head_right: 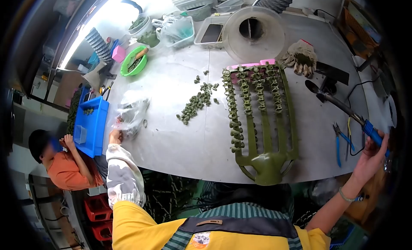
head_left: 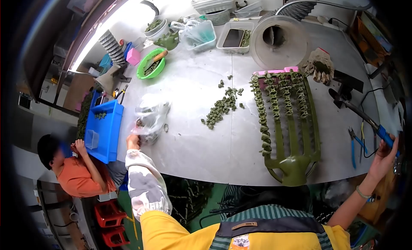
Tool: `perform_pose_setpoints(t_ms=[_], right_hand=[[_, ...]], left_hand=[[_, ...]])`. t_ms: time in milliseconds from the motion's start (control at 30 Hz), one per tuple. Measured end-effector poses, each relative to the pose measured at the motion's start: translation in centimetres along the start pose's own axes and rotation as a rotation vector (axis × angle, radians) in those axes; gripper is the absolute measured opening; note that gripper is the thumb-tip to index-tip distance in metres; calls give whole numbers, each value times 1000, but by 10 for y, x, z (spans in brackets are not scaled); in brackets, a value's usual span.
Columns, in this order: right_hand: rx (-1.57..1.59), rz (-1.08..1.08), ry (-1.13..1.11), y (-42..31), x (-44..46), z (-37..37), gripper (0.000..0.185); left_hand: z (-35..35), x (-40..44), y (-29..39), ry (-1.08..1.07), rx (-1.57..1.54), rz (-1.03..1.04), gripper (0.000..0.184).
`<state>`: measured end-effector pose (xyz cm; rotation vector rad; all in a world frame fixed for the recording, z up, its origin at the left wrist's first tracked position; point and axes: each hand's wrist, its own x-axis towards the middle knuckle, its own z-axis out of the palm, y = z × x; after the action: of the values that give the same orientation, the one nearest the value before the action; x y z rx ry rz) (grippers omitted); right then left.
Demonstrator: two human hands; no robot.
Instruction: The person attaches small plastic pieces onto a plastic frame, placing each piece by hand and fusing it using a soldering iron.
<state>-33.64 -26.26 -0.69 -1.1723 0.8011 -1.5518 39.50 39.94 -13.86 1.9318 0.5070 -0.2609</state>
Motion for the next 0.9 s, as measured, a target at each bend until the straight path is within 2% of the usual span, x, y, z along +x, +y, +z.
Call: perform_pose_setpoints(t_ms=[67, 133, 200, 267, 333, 367, 467, 500, 600, 667, 700, 733, 767, 800, 833, 867, 900], right_hand=[[-30, -47, 30, -5, -8, 16, 30], [-22, -51, 37, -2, -9, 21, 30], [8, -15, 23, 1, -3, 11, 30], [-5, -33, 20, -1, -5, 18, 30], [-8, -41, 6, -1, -5, 24, 30], [-5, -42, -2, -1, -4, 25, 30], [7, -43, 17, 1, -5, 29, 29], [11, -43, 33, 1, -7, 31, 29], [36, -24, 33, 1, -9, 32, 29], [119, 80, 5, 12, 0, 18, 28], [146, 110, 7, 14, 6, 6, 28], [172, 27, 147, 7, -8, 28, 25], [78, 16, 208, -6, -21, 48, 23], [117, 53, 217, -15, -24, 58, 23], [157, 90, 229, -25, -28, 67, 24], [160, 69, 144, -28, -29, 64, 25], [167, 44, 90, -29, -30, 63, 26]], left_hand=[[15, -28, 17, 11, 101, 44, 11], [16, -31, 19, -12, -7, 226, 10], [23, -59, 41, 9, -83, 367, 20], [29, -70, 65, -22, -113, 638, 21], [38, -105, 95, -94, -197, 827, 16], [40, -119, 106, -174, -266, 850, 15], [40, -141, 117, -261, -297, 835, 14], [34, -128, 108, -210, -209, 860, 14], [22, -88, 77, 63, 5, 752, 21], [18, -59, 52, 170, 83, 810, 31], [17, -59, 43, 121, 55, 713, 39], [15, -45, 37, -82, 28, 567, 45], [24, -81, 37, -196, -61, 517, 54], [37, -126, 41, -304, -147, 454, 63], [37, -129, 36, -324, -136, 482, 69], [37, -131, 34, -341, -258, 444, 65], [26, -71, 18, -155, -237, 334, 57]])
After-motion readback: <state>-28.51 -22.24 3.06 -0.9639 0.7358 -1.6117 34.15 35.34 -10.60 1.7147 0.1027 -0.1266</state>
